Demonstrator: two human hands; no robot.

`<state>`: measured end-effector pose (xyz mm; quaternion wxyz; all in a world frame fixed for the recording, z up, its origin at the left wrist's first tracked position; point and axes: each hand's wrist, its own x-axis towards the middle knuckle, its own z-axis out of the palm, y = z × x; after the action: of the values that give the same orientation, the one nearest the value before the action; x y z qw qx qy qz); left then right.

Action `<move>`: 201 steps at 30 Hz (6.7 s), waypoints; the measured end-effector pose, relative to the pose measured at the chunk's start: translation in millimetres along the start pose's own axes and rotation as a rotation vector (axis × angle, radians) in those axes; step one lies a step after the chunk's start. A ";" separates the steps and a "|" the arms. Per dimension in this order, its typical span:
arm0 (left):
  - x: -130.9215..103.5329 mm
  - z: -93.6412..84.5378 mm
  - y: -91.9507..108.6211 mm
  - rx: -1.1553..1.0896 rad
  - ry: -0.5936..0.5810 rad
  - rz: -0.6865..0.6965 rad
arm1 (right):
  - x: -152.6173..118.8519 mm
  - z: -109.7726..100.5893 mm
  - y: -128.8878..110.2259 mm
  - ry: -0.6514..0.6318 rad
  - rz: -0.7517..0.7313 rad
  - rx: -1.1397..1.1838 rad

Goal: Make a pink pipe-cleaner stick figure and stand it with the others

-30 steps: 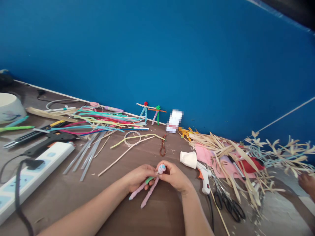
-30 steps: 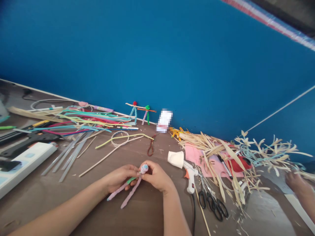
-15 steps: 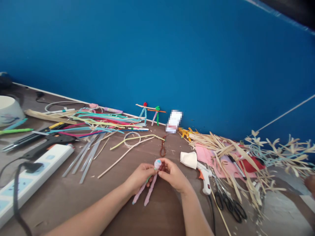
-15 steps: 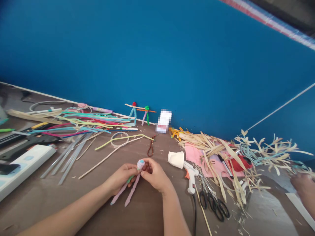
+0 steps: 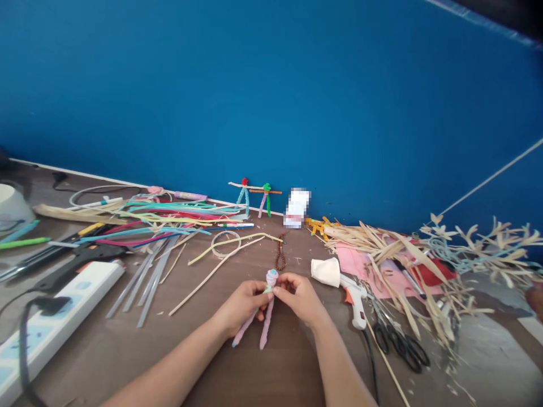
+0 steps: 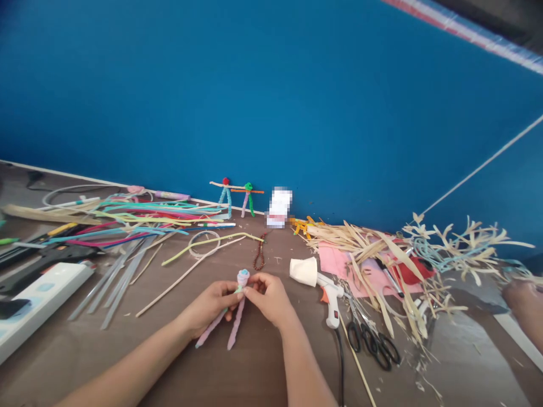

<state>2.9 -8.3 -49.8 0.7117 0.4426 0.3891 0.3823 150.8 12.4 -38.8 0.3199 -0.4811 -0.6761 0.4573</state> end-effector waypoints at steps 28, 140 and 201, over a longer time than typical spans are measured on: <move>-1.6 -0.7 0.0 -0.120 0.114 -0.053 | -0.9 1.6 3.3 -0.016 0.099 0.312; 7.0 -2.6 -11.7 -0.262 0.381 0.130 | 4.0 31.0 1.8 0.130 0.225 0.743; 5.4 -5.2 -13.6 -0.077 0.462 0.179 | 5.4 35.3 4.1 0.187 0.263 0.717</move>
<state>3.1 -6.1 -65.2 0.5835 0.3489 0.4859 0.5492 119.7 7.0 -56.0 0.4668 -0.4608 -0.3740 0.6557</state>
